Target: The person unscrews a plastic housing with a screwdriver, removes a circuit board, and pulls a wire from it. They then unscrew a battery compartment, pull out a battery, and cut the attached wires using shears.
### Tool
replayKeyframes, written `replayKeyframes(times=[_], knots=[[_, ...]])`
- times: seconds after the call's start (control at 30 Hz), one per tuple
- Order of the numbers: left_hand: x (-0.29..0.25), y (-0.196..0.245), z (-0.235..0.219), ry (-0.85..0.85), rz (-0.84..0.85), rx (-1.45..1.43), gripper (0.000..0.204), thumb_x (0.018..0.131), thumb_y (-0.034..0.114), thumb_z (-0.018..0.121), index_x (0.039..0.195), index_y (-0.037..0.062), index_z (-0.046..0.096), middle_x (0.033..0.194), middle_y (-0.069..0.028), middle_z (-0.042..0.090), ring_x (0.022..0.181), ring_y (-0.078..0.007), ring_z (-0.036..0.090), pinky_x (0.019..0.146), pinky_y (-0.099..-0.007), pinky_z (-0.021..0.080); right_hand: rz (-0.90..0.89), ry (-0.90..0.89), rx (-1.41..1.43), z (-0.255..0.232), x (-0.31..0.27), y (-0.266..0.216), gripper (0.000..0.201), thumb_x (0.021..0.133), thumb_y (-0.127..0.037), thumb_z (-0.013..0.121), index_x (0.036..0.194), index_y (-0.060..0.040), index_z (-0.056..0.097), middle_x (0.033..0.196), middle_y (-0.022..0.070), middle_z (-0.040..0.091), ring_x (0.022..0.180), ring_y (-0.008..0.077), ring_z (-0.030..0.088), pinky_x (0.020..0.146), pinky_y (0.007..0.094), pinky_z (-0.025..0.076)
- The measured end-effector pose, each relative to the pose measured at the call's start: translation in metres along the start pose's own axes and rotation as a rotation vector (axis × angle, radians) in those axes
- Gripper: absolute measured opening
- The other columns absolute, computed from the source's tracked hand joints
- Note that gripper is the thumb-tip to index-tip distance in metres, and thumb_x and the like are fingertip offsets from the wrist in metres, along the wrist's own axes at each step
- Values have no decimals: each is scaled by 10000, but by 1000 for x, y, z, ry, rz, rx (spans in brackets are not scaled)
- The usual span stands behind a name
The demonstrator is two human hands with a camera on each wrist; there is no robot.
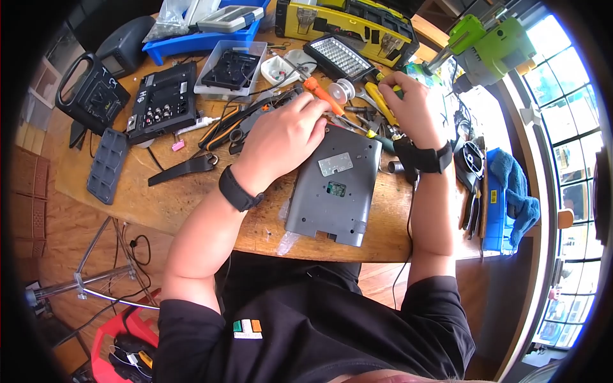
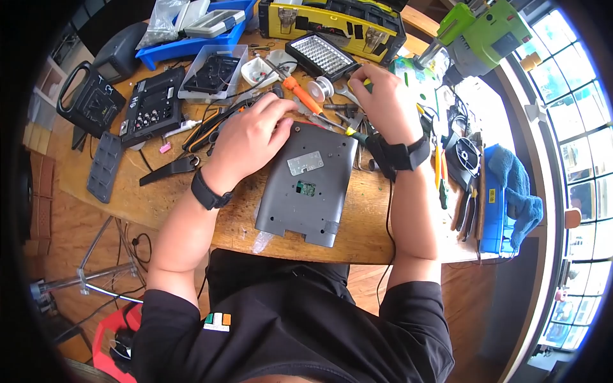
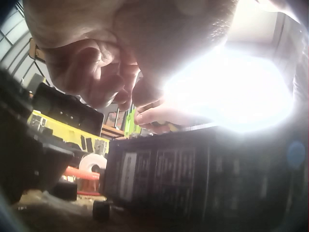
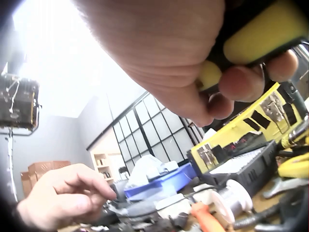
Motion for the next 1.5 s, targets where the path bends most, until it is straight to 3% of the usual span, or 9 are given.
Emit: replayKeyframes(times=[0.2, 0.4, 0.53, 0.67, 0.7, 1.1, 1.2, 1.37, 1.5], knots=[[37, 28, -47, 60, 109, -115, 150, 917, 135, 625, 1029, 36, 636, 904, -88, 603, 744, -225, 635, 645, -322, 501, 95, 67, 162, -57, 0, -37, 217, 881, -231, 686, 961, -30, 696, 852, 127, 714, 743, 258, 663, 728, 327, 509], [74, 60, -52, 257, 231, -170, 317, 899, 126, 660, 1201, 39, 619, 974, -62, 614, 804, -158, 598, 691, -282, 486, 62, 122, 369, -82, -16, -60, 176, 878, -190, 695, 965, -36, 695, 851, 122, 707, 731, 216, 656, 712, 303, 504], [79, 72, -48, 112, 171, -296, 421, 874, 133, 716, 1268, 48, 594, 1020, -58, 651, 794, -140, 614, 644, -262, 485, -102, 103, 372, -88, -23, -68, 133, 870, -117, 688, 942, -9, 659, 841, 118, 685, 791, 248, 662, 724, 318, 501], [79, 64, -44, 190, 389, -159, 163, 886, 71, 693, 1033, 1, 684, 816, -96, 676, 680, -208, 634, 598, -284, 489, -207, 79, 350, -85, -26, -68, 114, 878, -109, 673, 923, -10, 639, 855, 119, 674, 809, 291, 652, 734, 340, 502], [77, 70, -48, 200, 363, -182, 84, 888, 56, 685, 939, -10, 693, 782, -123, 665, 653, -247, 631, 587, -307, 487, -171, 62, 365, -83, -28, -69, 110, 880, -109, 671, 917, -12, 634, 852, 120, 670, 816, 301, 650, 740, 344, 504], [68, 53, -63, 65, 318, -106, 89, 887, 98, 688, 930, 25, 717, 723, -81, 666, 659, -241, 625, 611, -330, 483, -103, 153, 404, -75, -27, -72, 87, 888, -80, 675, 944, -21, 645, 855, 77, 680, 782, 179, 633, 734, 298, 498], [67, 51, -69, 124, 292, -150, 94, 897, 94, 678, 937, 18, 715, 726, -91, 666, 662, -237, 631, 615, -333, 488, -106, 159, 393, -69, -26, -73, 83, 891, -79, 670, 946, -23, 646, 862, 76, 682, 784, 177, 630, 737, 295, 496], [67, 42, -69, 150, 204, -239, 142, 946, 104, 650, 942, -30, 697, 720, -75, 670, 595, -123, 646, 541, -252, 478, -112, 182, 424, -66, -25, -71, 83, 908, -88, 657, 960, -26, 640, 852, 59, 670, 773, 143, 610, 727, 276, 488], [67, 40, -70, 116, 180, -212, 152, 953, 114, 647, 959, -27, 700, 728, -75, 670, 606, -113, 643, 552, -249, 478, -28, 185, 470, -68, -26, -71, 81, 914, -98, 656, 951, -27, 642, 829, 49, 660, 755, 131, 603, 712, 267, 485]])
Point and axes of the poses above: each hand's wrist, its own x-axis towards the middle knuckle, its own z-axis out of the palm, y = z × x, the point moved 1 cm from there along x, towards the middle knuckle
